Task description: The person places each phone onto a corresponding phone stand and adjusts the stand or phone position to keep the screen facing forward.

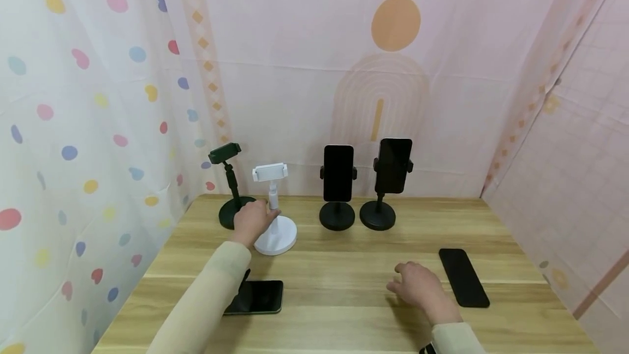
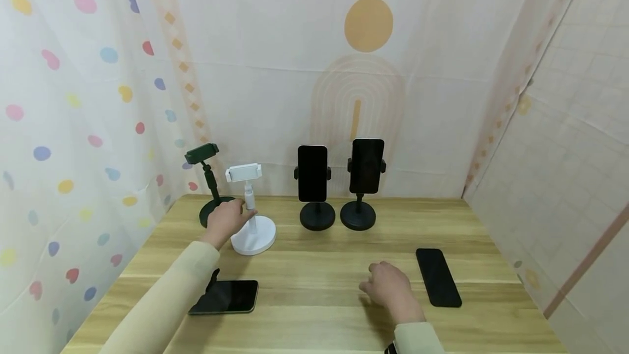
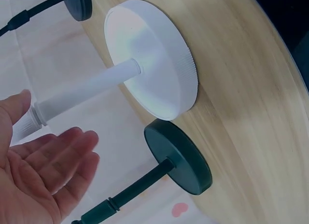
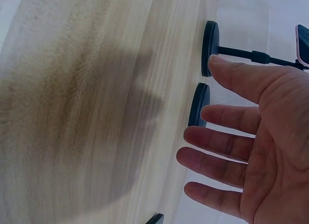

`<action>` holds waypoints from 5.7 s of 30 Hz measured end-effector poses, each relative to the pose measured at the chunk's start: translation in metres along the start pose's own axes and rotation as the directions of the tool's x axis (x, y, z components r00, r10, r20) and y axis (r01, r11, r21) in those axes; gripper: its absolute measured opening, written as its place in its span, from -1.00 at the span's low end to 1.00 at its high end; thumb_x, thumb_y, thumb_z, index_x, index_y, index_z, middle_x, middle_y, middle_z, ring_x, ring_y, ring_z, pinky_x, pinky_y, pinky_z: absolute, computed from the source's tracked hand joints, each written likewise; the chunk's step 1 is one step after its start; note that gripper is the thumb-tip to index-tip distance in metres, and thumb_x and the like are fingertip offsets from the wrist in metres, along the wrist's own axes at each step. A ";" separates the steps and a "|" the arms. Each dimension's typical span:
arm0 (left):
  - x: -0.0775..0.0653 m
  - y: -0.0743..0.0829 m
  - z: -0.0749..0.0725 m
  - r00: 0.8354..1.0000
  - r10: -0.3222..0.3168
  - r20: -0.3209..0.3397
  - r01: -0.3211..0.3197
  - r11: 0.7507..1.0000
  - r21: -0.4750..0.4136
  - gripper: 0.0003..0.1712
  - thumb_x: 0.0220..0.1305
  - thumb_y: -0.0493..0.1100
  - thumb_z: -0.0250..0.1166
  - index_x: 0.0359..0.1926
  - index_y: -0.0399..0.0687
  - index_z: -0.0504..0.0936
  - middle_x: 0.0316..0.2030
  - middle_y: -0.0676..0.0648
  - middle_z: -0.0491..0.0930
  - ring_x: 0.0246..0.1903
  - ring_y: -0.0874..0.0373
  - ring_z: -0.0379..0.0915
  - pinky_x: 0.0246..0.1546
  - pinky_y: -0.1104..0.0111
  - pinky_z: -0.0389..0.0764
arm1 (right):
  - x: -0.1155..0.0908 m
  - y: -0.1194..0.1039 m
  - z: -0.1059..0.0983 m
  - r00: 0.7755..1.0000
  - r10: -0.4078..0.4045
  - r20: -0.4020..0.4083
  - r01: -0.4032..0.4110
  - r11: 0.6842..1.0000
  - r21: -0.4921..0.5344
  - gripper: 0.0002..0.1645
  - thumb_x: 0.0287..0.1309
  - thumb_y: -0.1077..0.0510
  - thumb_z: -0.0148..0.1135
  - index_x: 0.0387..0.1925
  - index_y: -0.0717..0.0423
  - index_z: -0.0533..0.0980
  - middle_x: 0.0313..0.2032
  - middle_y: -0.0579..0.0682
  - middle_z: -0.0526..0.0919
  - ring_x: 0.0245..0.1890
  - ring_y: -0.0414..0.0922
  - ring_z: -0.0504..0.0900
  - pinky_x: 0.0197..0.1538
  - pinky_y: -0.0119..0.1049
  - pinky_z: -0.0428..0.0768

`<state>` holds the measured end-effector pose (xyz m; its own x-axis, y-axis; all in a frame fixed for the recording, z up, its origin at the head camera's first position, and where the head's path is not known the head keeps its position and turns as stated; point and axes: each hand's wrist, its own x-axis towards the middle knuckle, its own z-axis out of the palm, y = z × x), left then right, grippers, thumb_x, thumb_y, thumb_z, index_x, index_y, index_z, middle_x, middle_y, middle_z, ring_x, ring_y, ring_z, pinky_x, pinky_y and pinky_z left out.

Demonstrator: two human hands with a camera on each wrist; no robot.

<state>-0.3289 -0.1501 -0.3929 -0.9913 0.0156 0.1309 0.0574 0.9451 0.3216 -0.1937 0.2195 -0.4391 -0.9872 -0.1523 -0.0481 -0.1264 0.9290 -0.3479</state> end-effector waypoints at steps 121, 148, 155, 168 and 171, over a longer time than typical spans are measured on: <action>-0.023 0.103 -0.020 0.593 0.698 -0.402 -0.645 0.711 0.281 -0.24 0.07 -0.19 0.55 0.30 -0.15 0.46 0.02 -0.17 0.60 -0.19 0.02 0.65 -0.28 0.28 0.66 | -0.002 0.001 0.012 0.999 -0.011 0.040 0.006 0.994 0.108 -0.52 0.20 0.02 0.35 -0.02 0.33 0.61 -0.16 0.15 0.71 -0.09 0.14 0.65 0.03 0.10 0.54; -0.016 0.123 -0.042 0.534 0.816 -0.220 -0.666 0.566 0.486 -0.50 0.21 -0.41 0.38 0.17 -0.02 0.63 -0.04 -0.13 0.57 -0.12 0.02 0.57 -0.23 0.30 0.63 | -0.003 0.004 0.019 0.997 -0.009 0.080 -0.002 0.990 0.138 -0.53 0.21 0.00 0.36 -0.01 0.30 0.61 -0.19 0.09 0.70 -0.12 0.10 0.64 0.02 0.09 0.55; -0.020 0.128 -0.035 0.602 0.726 -0.333 -0.618 0.687 0.382 -0.29 0.06 -0.41 0.44 0.29 -0.15 0.50 0.10 -0.22 0.55 -0.02 -0.07 0.58 -0.14 0.25 0.64 | -0.003 0.004 0.020 0.997 -0.006 0.076 -0.004 0.991 0.137 -0.54 0.21 0.00 0.36 -0.03 0.28 0.61 -0.21 0.07 0.70 -0.16 0.06 0.65 -0.01 0.07 0.56; -0.025 0.155 -0.028 0.906 0.267 -0.329 -0.250 0.964 0.092 -0.14 0.23 0.51 0.11 0.05 -0.20 0.38 -0.49 -0.07 0.48 -0.61 0.07 0.45 -0.66 0.29 0.45 | -0.001 0.007 0.018 0.999 -0.026 0.024 0.023 0.992 0.122 -0.52 0.22 -0.01 0.36 -0.03 0.32 0.61 -0.12 0.17 0.69 -0.05 0.17 0.63 0.05 0.11 0.53; -0.022 0.163 -0.029 0.931 0.219 -0.293 -0.209 0.976 0.063 -0.23 0.23 0.44 0.21 -0.03 -0.18 0.37 -0.51 -0.06 0.48 -0.58 0.02 0.49 -0.61 0.23 0.47 | -0.002 0.007 0.016 0.999 -0.024 0.023 0.021 0.993 0.120 -0.51 0.22 -0.02 0.35 -0.02 0.32 0.61 -0.10 0.17 0.69 -0.03 0.18 0.63 0.05 0.12 0.53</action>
<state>-0.2941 -0.0062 -0.3158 -0.8751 0.1257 0.4673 0.2561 0.9397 0.2269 -0.1914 0.2212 -0.4566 -0.9813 -0.1822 -0.0616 -0.1343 0.8785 -0.4585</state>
